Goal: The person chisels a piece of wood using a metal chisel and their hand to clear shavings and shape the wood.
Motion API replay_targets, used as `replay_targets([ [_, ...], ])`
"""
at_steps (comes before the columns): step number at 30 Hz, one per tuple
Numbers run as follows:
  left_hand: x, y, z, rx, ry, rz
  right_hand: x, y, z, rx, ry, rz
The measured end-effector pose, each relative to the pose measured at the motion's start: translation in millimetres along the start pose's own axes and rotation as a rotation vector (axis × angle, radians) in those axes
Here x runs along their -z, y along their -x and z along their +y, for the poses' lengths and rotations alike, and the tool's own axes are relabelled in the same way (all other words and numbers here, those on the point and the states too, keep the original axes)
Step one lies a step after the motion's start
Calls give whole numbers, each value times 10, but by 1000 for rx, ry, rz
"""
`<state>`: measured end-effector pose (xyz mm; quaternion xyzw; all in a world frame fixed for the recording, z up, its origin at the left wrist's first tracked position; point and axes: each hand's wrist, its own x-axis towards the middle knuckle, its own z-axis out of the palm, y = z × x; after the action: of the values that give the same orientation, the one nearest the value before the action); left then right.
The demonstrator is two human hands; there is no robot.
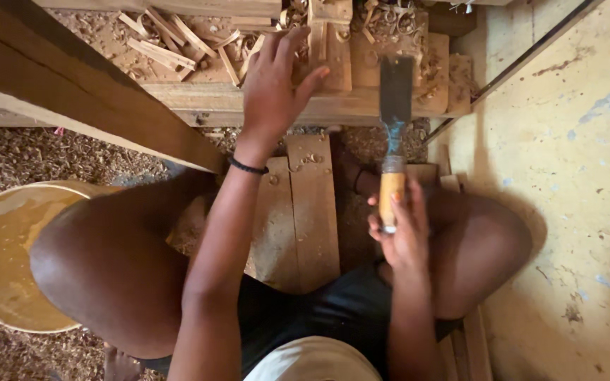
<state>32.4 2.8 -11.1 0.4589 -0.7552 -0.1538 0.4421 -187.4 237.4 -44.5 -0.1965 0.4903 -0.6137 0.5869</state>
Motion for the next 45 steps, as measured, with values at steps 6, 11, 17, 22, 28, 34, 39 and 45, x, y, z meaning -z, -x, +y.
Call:
replay_targets([
  [6, -206, 17, 355, -248, 57, 37, -194, 403, -369, 37, 42, 14],
  [11, -291, 121, 922, -554, 263, -174, -340, 650, -456, 68, 0, -86],
  [17, -67, 122, 1079, -550, 316, -261, -599, 708, -462, -24, 42, -140],
  [22, -58, 93, 1018, -538, 356, -254, -708, 674, -445, -31, 77, -153],
  [28, -102, 70, 962, -542, 365, -222, -705, 599, -460, -28, 138, -165],
  [34, -66, 29, 882, -534, 303, -211, -722, 527, -434, -47, 159, -164],
  [39, -61, 4, 851, -471, 303, -277, -702, 499, -459, -83, 185, -184],
  [45, -55, -12, 813, -438, 327, -298, -751, 499, -461, -143, 190, -200],
])
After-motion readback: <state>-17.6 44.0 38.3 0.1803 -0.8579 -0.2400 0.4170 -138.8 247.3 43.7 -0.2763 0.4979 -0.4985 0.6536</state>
